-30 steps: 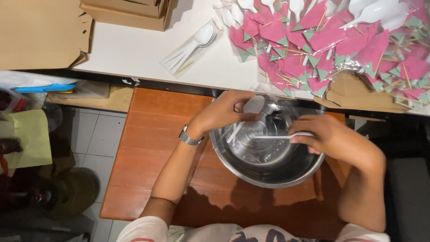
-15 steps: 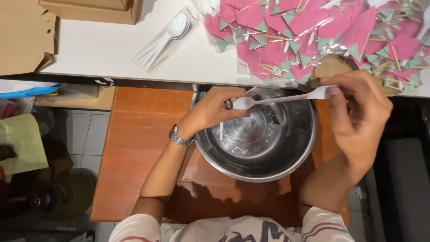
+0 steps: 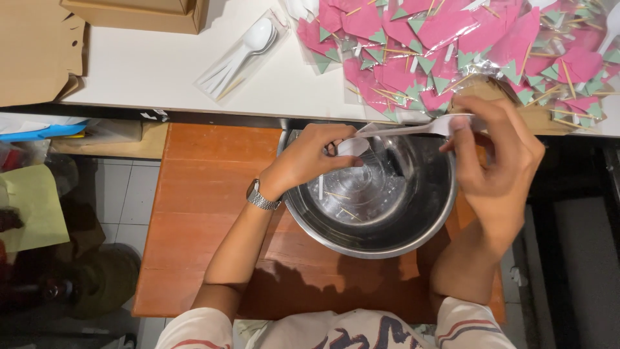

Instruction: Packaging plastic spoons and paper decorations into small clear plastic bags.

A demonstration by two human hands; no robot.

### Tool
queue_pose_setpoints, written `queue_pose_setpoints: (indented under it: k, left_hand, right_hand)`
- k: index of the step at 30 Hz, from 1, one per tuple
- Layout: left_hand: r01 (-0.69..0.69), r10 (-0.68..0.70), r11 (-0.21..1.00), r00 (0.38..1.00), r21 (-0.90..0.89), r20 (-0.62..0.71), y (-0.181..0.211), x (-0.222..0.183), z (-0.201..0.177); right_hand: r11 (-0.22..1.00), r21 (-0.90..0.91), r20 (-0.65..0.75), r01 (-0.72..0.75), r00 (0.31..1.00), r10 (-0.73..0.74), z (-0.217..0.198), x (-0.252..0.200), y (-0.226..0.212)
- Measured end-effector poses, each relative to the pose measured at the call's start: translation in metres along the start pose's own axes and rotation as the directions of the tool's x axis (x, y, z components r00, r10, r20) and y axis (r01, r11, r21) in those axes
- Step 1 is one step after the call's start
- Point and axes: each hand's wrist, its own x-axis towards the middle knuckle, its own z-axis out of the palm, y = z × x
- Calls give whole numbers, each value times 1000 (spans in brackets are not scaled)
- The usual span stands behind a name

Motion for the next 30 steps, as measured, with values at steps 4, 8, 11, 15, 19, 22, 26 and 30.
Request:
queue_pose_setpoints:
  k: [4, 8, 11, 15, 19, 22, 26, 30]
  left_hand:
    - [6, -7, 998, 1000, -65, -19, 17, -5, -10]
    - [63, -70, 952, 997, -300, -13, 23, -14, -27]
    - [94, -109, 965, 993, -246, -48, 22, -23, -40]
    - [82, -158, 903, 976, -421, -147, -16, -31, -48]
    - [-30, -107, 864, 964, -503, -242, -1, -35, -62]
    - [-85, -47, 860, 969, -503, -244, -7, -31, -55]
    - [-119, 26, 884, 978, -452, -207, 14, -31, -52]
    - [-120, 52, 896, 985, -428, -167, 5, -31, -48]
  right_hand:
    - [996, 71, -153, 53, 987, -42, 31, -1, -4]
    - [929, 53, 182, 366, 911, -370, 71, 2, 19]
    - [874, 482, 421, 58, 860, -289, 62, 4, -5]
    - [925, 354, 79, 142, 980, -181, 67, 8, -8]
    - [962, 88, 725, -259, 679, 117, 115, 2, -8]
    - [975, -200, 801, -95, 557, 219, 197, -20, 58]
    - [933, -290, 703, -213, 614, 359, 260, -44, 114]
    - [959, -210, 729, -188, 624, 282, 218, -21, 69]
